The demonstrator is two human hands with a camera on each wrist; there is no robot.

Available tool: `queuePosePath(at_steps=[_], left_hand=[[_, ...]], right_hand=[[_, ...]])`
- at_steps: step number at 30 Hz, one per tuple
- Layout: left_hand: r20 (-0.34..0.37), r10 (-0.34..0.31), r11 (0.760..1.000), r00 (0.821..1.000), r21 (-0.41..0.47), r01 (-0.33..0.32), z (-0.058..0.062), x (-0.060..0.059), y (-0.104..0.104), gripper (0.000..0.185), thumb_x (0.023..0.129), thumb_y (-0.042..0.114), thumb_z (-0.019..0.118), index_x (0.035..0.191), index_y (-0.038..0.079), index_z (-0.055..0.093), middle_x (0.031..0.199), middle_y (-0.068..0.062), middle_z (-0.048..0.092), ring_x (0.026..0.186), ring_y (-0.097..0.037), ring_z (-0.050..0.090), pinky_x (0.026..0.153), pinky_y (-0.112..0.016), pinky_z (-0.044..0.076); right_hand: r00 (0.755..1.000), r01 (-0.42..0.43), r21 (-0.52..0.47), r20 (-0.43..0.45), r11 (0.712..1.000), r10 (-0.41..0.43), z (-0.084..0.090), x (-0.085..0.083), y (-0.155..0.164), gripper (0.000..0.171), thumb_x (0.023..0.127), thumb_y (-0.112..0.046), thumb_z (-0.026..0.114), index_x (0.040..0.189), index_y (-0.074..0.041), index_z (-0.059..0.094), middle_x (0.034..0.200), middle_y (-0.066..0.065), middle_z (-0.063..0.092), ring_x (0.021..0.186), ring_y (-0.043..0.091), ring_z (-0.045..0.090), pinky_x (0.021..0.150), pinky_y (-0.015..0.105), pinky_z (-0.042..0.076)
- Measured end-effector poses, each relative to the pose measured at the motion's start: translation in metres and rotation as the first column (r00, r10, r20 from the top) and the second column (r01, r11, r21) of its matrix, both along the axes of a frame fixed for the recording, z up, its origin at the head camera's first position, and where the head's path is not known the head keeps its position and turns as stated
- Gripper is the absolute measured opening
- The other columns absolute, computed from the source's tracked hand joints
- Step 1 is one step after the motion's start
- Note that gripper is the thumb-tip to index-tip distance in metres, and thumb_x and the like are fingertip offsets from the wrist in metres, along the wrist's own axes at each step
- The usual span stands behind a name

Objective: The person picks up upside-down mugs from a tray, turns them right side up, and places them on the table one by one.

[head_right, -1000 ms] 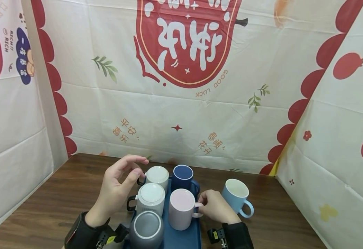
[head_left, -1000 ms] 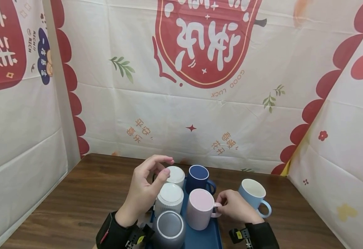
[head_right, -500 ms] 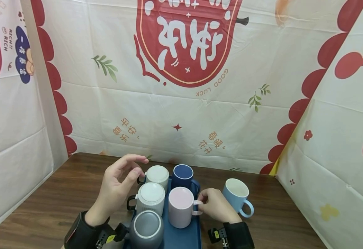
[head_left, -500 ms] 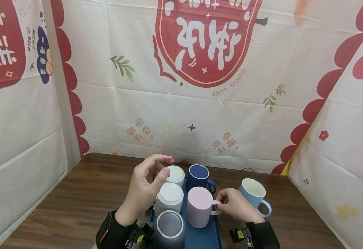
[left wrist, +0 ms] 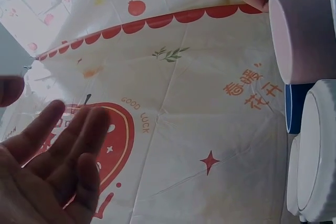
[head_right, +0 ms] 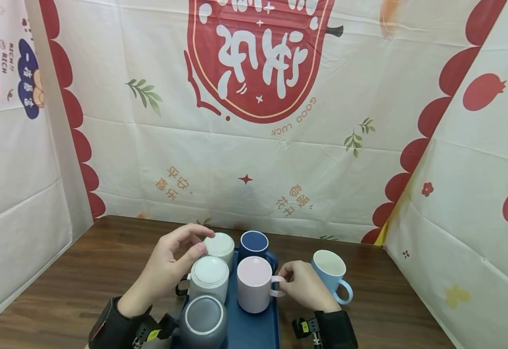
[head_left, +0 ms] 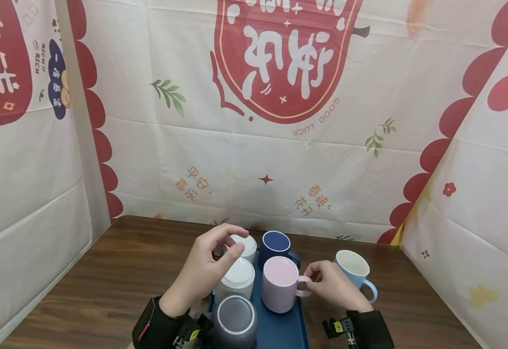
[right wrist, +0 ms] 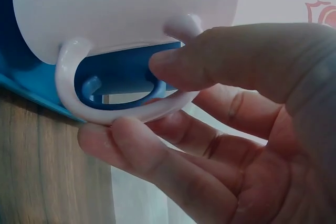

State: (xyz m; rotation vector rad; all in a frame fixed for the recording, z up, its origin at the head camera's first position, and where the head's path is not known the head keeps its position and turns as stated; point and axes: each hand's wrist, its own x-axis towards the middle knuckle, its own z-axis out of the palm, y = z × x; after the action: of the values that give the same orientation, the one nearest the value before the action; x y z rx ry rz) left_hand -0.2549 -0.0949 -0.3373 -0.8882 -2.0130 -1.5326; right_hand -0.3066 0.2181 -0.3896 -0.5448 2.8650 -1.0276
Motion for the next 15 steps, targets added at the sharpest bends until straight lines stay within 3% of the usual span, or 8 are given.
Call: queuePosePath(at_steps=[6, 10, 15], left_hand=[[0.108, -0.042, 0.993, 0.993, -0.106, 0.054, -0.001, 0.0, 0.002, 0.021, 0.1, 0.02, 0.059, 0.119, 0.014, 0.067, 0.114, 0.004, 0.066, 0.088, -0.013, 0.061, 0.082, -0.035, 0.048], [0.138, -0.034, 0.99, 0.99, -0.129, 0.052, -0.001, 0.0, 0.002, 0.022, 0.1, 0.022, 0.06, 0.119, 0.015, 0.067, 0.115, 0.004, 0.066, 0.089, -0.013, 0.06, 0.083, -0.035, 0.048], [0.156, -0.041, 0.988, 0.987, -0.144, 0.064, -0.003, -0.002, 0.003, 0.023, 0.101, 0.024, 0.059, 0.12, 0.015, 0.067, 0.115, 0.004, 0.065, 0.09, -0.013, 0.06, 0.085, -0.035, 0.047]], right_hand=[[1.0, 0.006, -0.013, -0.028, 1.0, -0.006, 0.006, 0.0, 0.0, 0.003, 0.087, -0.005, 0.073, 0.085, -0.004, 0.071, 0.077, 0.001, 0.064, 0.07, 0.019, 0.058, 0.061, 0.026, 0.053], [0.998, 0.02, -0.018, -0.058, 1.0, -0.021, 0.01, 0.003, 0.0, 0.003, 0.086, -0.004, 0.073, 0.088, -0.003, 0.071, 0.076, 0.0, 0.062, 0.07, 0.018, 0.057, 0.061, 0.026, 0.053], [0.986, 0.095, -0.027, -0.132, 0.995, -0.098, 0.018, 0.013, -0.001, 0.007, 0.085, -0.003, 0.075, 0.085, -0.008, 0.07, 0.076, -0.001, 0.063, 0.07, 0.016, 0.057, 0.061, 0.025, 0.051]])
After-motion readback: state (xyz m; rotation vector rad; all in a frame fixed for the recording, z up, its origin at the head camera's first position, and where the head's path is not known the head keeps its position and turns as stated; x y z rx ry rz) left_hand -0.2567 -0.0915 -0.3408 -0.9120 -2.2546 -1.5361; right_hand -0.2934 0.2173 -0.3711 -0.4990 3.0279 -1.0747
